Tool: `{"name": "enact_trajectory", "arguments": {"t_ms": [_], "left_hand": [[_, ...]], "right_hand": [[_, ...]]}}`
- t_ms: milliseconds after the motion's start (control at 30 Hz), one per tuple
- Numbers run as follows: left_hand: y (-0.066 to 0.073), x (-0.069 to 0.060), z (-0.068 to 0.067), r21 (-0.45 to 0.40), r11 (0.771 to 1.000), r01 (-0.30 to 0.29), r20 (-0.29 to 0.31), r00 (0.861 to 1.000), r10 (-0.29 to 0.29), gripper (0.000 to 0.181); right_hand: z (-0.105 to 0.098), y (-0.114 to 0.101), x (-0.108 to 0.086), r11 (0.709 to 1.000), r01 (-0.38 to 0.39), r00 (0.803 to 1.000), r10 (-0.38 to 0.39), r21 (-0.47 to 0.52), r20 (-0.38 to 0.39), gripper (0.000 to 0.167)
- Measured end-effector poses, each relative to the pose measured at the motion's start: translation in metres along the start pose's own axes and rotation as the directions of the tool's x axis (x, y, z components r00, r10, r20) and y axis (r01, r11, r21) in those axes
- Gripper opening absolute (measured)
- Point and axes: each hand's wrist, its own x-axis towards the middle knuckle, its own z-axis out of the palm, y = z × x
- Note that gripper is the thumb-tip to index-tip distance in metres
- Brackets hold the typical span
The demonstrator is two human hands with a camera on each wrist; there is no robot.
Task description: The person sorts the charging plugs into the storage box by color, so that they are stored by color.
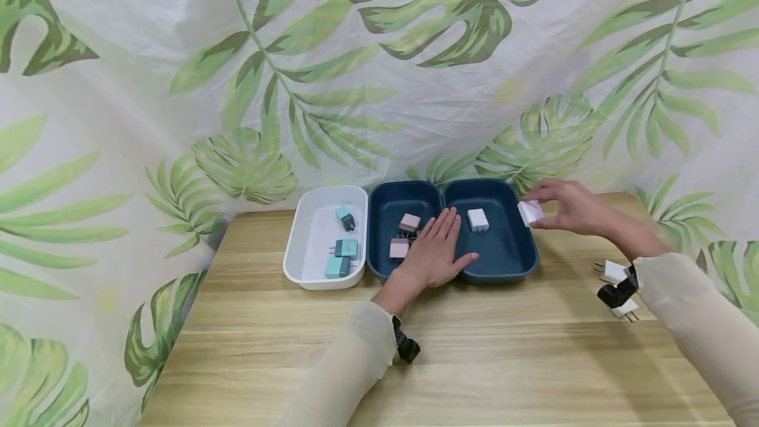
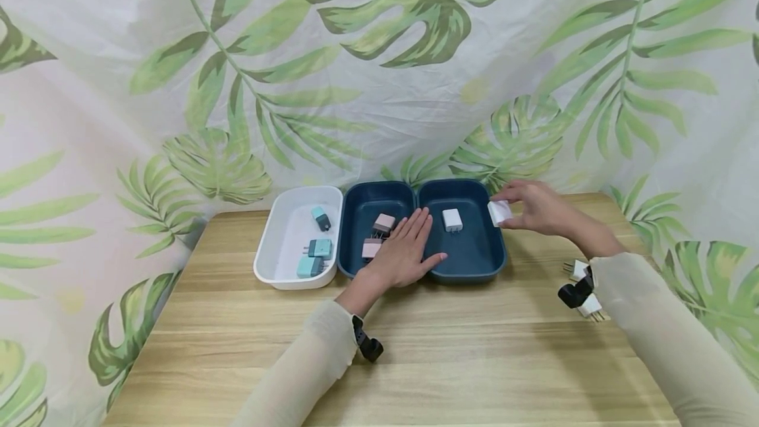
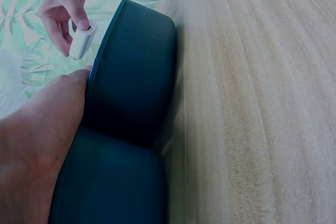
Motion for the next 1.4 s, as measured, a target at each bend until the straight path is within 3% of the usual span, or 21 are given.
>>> {"name": "enact_trajectory", "arguments": {"t_ms": [167, 733, 1233, 1400], "left_hand": [[0.0, 0.0, 0.002, -0.014, 1.0, -0.001, 0.007, 1.0, 0.001, 0.091], [0.001, 0.001, 0.0, -0.001, 1.0, 0.004, -0.01, 1.0, -0.004, 0.091], [0.001, 0.0, -0.002, 0.013, 1.0, 0.003, -0.013, 1.0, -0.003, 0.091], [0.001, 0.0, -0.001, 0.012, 1.0, 0.0, -0.02, 1.0, 0.0, 0.091]], "right_hand": [[0.008, 0.001, 0.007, 1.0, 0.008, 1.0, -0.008, 0.015, -0.001, 0.044], [0.031, 0.011, 0.03, 0.991, -0.122, 0.986, 0.115, 0.05, 0.125, 0.044], [0.051, 0.026, 0.034, 0.991, -0.124, 0.99, 0.12, 0.046, 0.077, 0.042], [0.054, 0.028, 0.036, 0.989, -0.14, 0.987, 0.135, 0.052, 0.092, 0.044]]}}
